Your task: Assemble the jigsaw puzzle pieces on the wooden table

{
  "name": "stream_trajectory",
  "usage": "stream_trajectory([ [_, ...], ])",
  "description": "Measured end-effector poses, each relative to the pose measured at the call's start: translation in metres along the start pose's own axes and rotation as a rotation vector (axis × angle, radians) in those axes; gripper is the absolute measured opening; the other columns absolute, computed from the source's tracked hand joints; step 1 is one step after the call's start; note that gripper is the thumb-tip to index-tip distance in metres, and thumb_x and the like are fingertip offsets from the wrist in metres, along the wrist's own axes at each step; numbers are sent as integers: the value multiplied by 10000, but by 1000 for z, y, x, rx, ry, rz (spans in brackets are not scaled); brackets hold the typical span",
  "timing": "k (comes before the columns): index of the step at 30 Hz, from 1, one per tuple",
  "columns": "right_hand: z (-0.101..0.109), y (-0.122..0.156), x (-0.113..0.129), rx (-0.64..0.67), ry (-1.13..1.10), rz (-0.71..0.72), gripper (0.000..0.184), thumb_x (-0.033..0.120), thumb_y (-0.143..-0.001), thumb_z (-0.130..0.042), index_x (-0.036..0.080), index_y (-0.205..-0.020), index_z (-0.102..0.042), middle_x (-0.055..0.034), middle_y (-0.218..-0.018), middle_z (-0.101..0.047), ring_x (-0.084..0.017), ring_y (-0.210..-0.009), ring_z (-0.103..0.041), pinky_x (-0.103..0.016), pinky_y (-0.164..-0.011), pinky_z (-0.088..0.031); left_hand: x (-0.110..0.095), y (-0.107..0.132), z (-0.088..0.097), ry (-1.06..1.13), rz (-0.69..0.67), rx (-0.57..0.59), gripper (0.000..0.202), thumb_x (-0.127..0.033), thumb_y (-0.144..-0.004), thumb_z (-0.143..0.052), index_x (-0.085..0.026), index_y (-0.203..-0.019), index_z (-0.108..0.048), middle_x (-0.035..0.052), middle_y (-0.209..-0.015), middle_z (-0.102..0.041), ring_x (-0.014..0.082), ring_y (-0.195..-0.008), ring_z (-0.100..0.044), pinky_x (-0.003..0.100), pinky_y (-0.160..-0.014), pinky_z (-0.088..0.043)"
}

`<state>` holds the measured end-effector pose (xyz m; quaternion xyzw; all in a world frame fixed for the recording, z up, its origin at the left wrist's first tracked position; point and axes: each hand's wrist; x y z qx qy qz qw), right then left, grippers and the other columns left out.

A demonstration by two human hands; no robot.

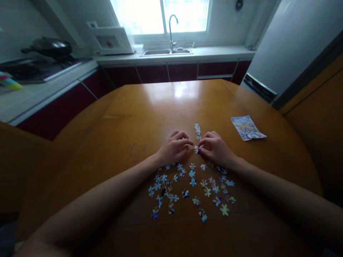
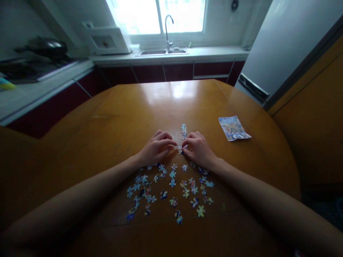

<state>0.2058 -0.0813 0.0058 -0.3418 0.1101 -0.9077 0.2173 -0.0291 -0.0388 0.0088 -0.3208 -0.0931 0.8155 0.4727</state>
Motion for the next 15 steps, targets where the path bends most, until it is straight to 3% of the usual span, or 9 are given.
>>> stream_trajectory([
  [8, -2, -1, 1, 7, 8, -11, 31, 214, -848, -712, 215, -850, -743, -61, -913, -649, -234, -948, -548, -403, -863, -445, 2, 1, -1, -59, -38, 78, 234, -204, -927, -585, -273, -1103, -723, 61, -1066, -617, 226, -1017, -500, 388, -922, -453],
  [15, 4, 0, 0, -9, -17, -21, 102, 215, -886, -662, 230, -874, -762, -69, -919, -664, -238, -958, -554, -421, -876, -446, 2, 1, -1, -59, -37, 70, 249, -178, -912, -579, -260, -1091, -732, 63, -1055, -615, 227, -1005, -495, 393, -916, -458],
])
Point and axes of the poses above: each hand's wrist, its own y-axis away from the middle knuckle, its own z-axis out of the back of the hand, x = y × z
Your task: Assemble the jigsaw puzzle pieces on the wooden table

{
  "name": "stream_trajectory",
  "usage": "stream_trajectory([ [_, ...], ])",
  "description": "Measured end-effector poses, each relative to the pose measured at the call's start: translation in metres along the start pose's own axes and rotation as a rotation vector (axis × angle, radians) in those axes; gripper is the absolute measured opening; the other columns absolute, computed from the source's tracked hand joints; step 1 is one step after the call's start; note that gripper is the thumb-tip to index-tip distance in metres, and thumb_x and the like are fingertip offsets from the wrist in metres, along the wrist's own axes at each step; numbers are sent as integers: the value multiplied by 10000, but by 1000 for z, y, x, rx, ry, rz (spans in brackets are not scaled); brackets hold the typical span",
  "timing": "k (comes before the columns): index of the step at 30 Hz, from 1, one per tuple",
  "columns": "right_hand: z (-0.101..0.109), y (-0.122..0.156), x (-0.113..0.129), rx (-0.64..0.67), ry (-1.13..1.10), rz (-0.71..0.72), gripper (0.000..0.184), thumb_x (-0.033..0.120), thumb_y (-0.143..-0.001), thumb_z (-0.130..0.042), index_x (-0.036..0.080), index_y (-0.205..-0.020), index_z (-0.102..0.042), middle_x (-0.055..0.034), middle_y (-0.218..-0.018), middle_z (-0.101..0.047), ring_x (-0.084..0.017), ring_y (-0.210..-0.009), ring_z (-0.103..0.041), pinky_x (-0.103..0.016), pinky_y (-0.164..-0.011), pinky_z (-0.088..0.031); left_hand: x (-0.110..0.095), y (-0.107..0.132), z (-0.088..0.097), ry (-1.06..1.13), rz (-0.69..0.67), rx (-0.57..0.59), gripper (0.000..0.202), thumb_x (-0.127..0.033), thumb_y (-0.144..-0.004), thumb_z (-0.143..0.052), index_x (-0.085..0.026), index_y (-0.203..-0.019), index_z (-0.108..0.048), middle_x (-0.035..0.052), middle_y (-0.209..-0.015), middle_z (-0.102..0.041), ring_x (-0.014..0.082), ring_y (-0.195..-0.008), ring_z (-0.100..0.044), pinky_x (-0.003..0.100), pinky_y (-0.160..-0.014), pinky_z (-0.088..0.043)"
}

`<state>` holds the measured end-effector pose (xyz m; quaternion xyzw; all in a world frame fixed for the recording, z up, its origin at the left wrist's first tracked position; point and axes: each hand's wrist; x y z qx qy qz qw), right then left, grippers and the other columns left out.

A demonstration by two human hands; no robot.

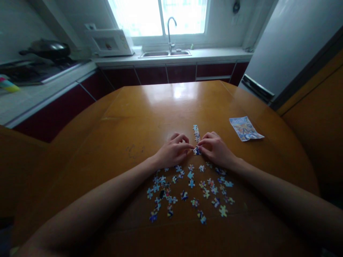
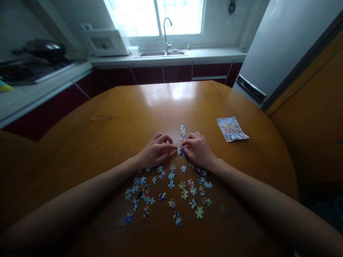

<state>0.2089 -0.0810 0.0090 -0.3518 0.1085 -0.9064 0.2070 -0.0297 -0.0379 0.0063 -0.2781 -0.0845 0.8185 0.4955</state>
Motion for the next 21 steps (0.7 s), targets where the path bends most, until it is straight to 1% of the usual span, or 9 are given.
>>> stream_trajectory([
  [6, -2, 0, 0, 8, 9, 29, 126, 193, -891, -652, 231, -883, -772, -65, -915, -663, -233, -951, -542, -406, -870, -440, 0, 0, 0, -3, 1, -11, 237, -192, -925, -581, -274, -1081, -740, 62, -1052, -619, 224, -1001, -499, 394, -917, -465],
  [13, -4, 0, -3, -14, 30, 22, 114, 219, -897, -662, 229, -864, -771, -68, -912, -661, -232, -946, -545, -404, -860, -445, 0, 0, -1, -10, -4, -22, 198, -243, -947, -592, -277, -1063, -750, 67, -1042, -624, 224, -997, -505, 392, -900, -481],
  [18, -6, 0, -3, -10, 47, 12, 99, 220, -889, -673, 234, -880, -771, -67, -925, -658, -234, -953, -545, -403, -856, -441, 4, 1, -4, -22, 12, -30, 233, -235, -937, -611, -283, -1134, -726, 66, -1066, -622, 230, -1021, -505, 393, -903, -486],
  [21, -7, 0, -3, -8, 43, 11, 95, 218, -886, -676, 230, -876, -769, -65, -922, -653, -232, -951, -540, -399, -860, -441, 4, 1, -5, -24, 23, -31, 224, -252, -951, -603, -280, -1136, -727, 68, -1056, -623, 230, -1006, -506, 391, -888, -488],
])
Point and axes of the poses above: each hand's wrist, its own y-axis away from the middle knuckle, its own z-axis out of the back of the hand, x = y × z
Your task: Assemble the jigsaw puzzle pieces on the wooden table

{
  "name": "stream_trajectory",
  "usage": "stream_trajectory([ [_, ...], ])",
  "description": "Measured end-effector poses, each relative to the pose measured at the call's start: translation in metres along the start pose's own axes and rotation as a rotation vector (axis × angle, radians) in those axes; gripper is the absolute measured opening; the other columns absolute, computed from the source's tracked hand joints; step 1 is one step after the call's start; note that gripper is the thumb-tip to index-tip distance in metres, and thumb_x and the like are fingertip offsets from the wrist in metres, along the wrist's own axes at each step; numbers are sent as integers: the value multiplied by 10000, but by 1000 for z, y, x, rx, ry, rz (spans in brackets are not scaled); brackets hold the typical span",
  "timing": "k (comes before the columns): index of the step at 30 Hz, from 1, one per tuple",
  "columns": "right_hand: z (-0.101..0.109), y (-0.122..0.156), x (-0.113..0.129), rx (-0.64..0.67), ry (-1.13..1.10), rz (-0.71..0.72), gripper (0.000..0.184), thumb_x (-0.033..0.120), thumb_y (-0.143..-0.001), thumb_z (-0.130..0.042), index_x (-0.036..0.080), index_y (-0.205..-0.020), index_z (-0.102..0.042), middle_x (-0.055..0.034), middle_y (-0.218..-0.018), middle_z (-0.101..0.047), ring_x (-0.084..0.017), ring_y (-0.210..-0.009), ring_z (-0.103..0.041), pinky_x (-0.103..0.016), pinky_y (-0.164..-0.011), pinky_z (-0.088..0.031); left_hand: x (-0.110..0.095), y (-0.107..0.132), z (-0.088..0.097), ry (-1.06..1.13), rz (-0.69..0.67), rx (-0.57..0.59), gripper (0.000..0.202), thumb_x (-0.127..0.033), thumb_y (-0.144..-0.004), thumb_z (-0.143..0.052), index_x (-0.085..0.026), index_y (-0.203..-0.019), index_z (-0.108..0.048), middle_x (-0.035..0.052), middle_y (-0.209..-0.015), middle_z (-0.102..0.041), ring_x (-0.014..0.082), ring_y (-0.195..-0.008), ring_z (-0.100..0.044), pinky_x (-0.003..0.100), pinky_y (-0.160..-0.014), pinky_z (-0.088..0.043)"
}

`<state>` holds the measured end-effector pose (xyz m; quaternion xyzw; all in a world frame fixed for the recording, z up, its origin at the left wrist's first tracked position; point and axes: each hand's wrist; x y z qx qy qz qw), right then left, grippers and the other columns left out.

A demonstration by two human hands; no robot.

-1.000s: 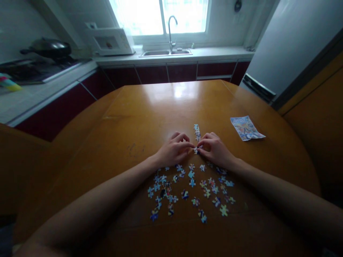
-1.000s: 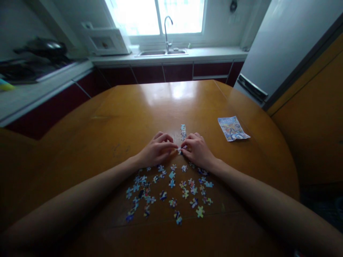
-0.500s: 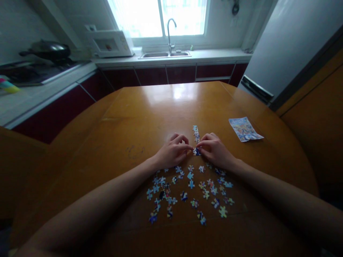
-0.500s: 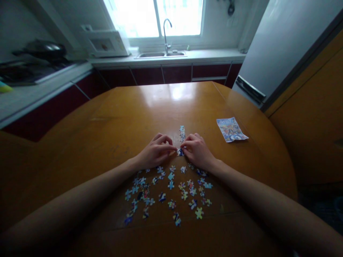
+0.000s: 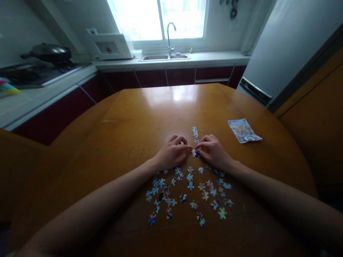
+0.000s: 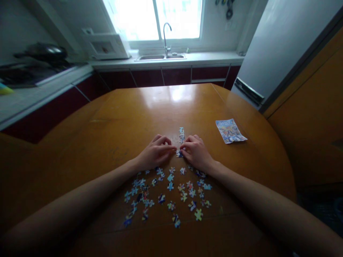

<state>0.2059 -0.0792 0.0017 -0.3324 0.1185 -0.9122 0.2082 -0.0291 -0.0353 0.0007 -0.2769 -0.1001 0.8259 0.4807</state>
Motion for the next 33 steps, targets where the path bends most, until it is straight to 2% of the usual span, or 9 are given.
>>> stream_trajectory([
  [14, 1, 1, 2, 13, 7, 34, 86, 187, -881, -679, 215, -861, -758, -65, -925, -657, -227, -949, -538, -396, -864, -446, 1, 1, 1, 21, -10, 47, 244, -247, -933, -618, -289, -1147, -727, 63, -1060, -617, 227, -1010, -507, 383, -906, -480],
  [22, 3, 0, 4, 0, -63, 42, 93, 137, -862, -678, 200, -817, -728, -60, -896, -650, -220, -929, -543, -378, -854, -444, -3, -2, 3, 57, -3, 5, 254, -223, -953, -584, -264, -1176, -701, 62, -1033, -620, 215, -982, -508, 377, -894, -475],
  [28, 25, 3, 18, -26, -180, 5, 70, 158, -852, -688, 205, -802, -706, -47, -889, -651, -208, -932, -569, -364, -859, -441, -5, -3, 5, 119, 96, -106, 225, -176, -960, -541, -220, -1118, -695, 60, -979, -636, 215, -991, -522, 387, -904, -470],
  [31, 41, 5, 23, 14, -181, -32, 70, 166, -841, -675, 204, -786, -694, -44, -872, -667, -201, -904, -583, -347, -823, -440, -3, -3, 4, 121, 106, -133, 205, -177, -963, -537, -212, -1081, -701, 61, -962, -642, 213, -973, -526, 382, -883, -470],
  [33, 50, 6, 20, 66, -153, -114, 69, 162, -822, -667, 197, -769, -694, -36, -809, -669, -184, -810, -584, -322, -742, -435, -1, -3, 3, 123, 115, -153, 197, -174, -964, -537, -205, -1063, -704, 61, -955, -642, 210, -964, -530, 374, -871, -469],
])
Point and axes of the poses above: each hand's wrist, its own y-axis away from the middle knuckle, its own z-axis out of the back of the hand, x = y × z
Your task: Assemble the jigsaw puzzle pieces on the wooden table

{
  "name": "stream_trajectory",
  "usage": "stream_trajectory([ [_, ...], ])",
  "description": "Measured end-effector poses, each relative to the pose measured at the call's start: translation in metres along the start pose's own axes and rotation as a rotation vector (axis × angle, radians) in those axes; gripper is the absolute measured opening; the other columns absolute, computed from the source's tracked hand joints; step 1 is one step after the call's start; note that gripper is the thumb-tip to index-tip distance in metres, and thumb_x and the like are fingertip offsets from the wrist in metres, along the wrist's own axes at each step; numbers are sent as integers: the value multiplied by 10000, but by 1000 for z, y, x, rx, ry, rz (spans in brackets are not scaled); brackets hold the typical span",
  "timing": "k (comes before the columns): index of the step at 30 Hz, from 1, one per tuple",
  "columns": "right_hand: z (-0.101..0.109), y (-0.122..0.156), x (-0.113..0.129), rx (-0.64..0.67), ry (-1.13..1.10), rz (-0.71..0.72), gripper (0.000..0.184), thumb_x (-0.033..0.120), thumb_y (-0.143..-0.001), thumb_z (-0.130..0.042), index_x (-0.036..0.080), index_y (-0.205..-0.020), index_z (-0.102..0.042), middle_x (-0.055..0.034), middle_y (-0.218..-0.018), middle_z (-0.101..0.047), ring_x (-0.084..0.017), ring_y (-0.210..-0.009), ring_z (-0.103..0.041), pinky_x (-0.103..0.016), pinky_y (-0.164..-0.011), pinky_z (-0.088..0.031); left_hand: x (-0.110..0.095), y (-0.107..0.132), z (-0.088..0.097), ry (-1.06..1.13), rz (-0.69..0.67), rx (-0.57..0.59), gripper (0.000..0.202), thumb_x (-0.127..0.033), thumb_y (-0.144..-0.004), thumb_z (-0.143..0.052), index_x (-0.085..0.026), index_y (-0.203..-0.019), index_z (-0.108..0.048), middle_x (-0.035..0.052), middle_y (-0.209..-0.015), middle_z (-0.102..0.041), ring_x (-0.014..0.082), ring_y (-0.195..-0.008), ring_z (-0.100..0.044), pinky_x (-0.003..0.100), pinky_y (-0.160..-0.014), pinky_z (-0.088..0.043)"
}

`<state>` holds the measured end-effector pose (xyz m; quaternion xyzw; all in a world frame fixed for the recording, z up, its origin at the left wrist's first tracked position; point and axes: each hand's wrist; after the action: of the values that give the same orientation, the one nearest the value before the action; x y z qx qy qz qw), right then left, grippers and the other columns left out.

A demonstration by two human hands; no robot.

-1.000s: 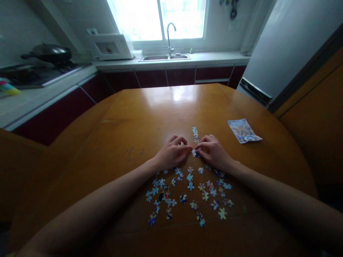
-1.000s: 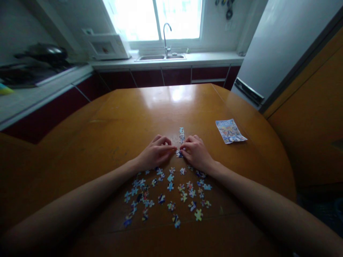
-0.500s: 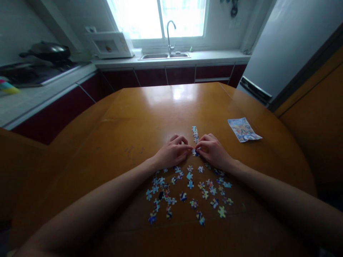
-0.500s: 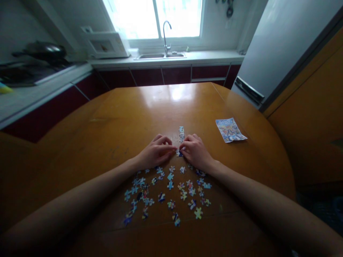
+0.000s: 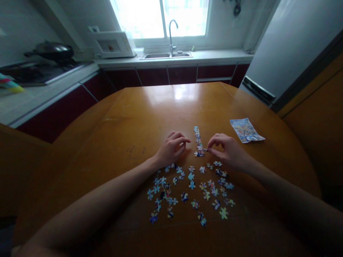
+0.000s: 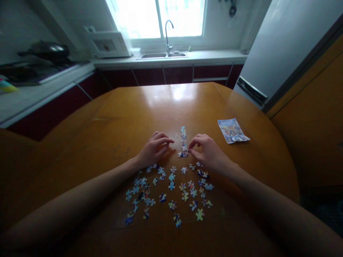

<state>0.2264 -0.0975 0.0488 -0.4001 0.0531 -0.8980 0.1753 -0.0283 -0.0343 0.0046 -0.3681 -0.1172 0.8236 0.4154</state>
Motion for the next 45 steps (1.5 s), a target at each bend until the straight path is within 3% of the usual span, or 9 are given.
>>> stream_trajectory([
  [4, 17, 0, -15, 139, 20, -185, 84, 182, -811, -639, 177, -762, -707, -26, -689, -669, -153, -637, -566, -292, -594, -404, 2, 0, -1, 9, 21, -42, 184, -163, -965, -537, -188, -1026, -709, 57, -928, -640, 201, -946, -536, 360, -861, -462],
  [13, 35, -5, -51, 381, 126, -326, 74, 170, -771, -658, 175, -721, -712, -48, -683, -701, -158, -601, -603, -288, -555, -422, 4, -1, 0, -7, 72, -60, 181, -158, -961, -535, -193, -989, -710, 54, -921, -646, 200, -927, -538, 367, -854, -453],
  [16, 36, -3, -52, 388, 218, -350, 56, 174, -763, -683, 183, -714, -709, -47, -698, -705, -159, -604, -605, -289, -542, -398, 4, -1, 0, -13, 78, -66, 180, -157, -956, -537, -198, -985, -710, 52, -917, -650, 201, -926, -541, 371, -855, -456],
  [19, 33, 0, -42, 303, 363, -342, 65, 188, -770, -700, 195, -705, -694, -46, -719, -699, -160, -613, -591, -296, -541, -366, 4, -1, 0, -20, 88, -78, 185, -142, -946, -535, -199, -974, -710, 51, -909, -654, 202, -923, -546, 373, -857, -458],
  [24, -2, 7, 5, 77, 268, -105, 75, 187, -845, -649, 206, -811, -713, -51, -857, -685, -176, -783, -613, -297, -686, -444, 6, -1, -2, -25, 127, -115, 196, -117, -932, -539, -202, -952, -715, 41, -881, -644, 198, -915, -556, 364, -851, -467],
  [28, -53, 11, 42, 162, 212, 91, 85, 201, -874, -650, 211, -850, -731, -52, -902, -664, -180, -847, -592, -303, -751, -460, 8, -1, -3, -32, 155, -152, 194, -102, -914, -556, -210, -937, -716, 28, -872, -639, 194, -914, -559, 364, -865, -469],
  [32, -86, 6, 58, 205, 379, 142, 164, 225, -907, -621, 194, -770, -706, -68, -896, -667, -203, -870, -580, -335, -770, -457, 9, 0, -4, -7, 184, -191, 195, -89, -898, -560, -205, -921, -715, 27, -870, -637, 193, -915, -564, 358, -861, -476],
  [39, -101, -4, 67, 197, 505, 135, 157, 279, -903, -620, 175, -827, -709, -121, -960, -694, -271, -941, -591, -388, -759, -455, 7, -1, -5, -6, 154, -189, 198, -90, -900, -545, -195, -903, -713, 34, -869, -639, 198, -913, -562, 370, -861, -488],
  [45, -93, -14, 61, 211, 193, 42, 101, 133, -787, -652, 200, -722, -691, -67, -876, -711, -204, -824, -599, -324, -693, -431, 7, -1, -4, -13, 169, -200, 201, -73, -887, -550, -195, -908, -709, 29, -854, -632, 191, -907, -566, 364, -856, -492],
])
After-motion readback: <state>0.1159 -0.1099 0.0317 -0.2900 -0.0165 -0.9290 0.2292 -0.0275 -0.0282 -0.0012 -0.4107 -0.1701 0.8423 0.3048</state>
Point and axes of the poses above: each hand's wrist, its own y-axis away from the middle knuckle, its own z-axis out of the back of the hand, x = y × z
